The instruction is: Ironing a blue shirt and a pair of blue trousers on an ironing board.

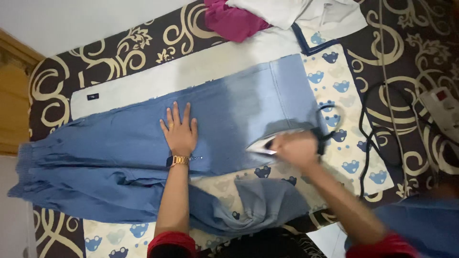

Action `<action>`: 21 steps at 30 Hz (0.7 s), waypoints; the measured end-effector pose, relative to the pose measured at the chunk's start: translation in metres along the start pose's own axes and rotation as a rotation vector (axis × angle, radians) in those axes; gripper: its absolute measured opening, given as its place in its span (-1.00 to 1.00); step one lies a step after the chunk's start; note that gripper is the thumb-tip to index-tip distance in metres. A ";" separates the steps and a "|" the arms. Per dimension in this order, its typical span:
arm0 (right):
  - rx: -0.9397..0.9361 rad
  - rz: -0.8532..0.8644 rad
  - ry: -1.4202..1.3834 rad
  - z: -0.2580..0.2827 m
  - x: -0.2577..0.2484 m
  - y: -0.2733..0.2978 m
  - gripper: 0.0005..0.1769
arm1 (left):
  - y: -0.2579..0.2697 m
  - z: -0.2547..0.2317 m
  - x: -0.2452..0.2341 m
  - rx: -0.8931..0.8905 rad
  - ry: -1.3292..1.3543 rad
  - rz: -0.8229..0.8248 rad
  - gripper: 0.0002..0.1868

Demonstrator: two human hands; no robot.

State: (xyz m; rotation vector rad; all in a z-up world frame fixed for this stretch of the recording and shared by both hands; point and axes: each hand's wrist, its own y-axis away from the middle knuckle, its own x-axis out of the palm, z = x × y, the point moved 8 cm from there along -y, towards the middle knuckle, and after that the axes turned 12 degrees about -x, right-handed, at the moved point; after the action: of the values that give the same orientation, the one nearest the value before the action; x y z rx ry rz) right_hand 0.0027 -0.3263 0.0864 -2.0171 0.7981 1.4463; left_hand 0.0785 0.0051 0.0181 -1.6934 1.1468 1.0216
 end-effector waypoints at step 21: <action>-0.155 -0.450 -0.164 -0.002 -0.041 0.001 -0.78 | 0.125 0.009 -0.079 -0.037 0.435 0.494 -0.83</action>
State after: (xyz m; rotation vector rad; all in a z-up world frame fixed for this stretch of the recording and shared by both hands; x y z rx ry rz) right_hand -0.0072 -0.3222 0.1259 -1.9900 0.1491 1.4112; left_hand -0.0619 0.0055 0.0654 -1.7522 1.9075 0.9852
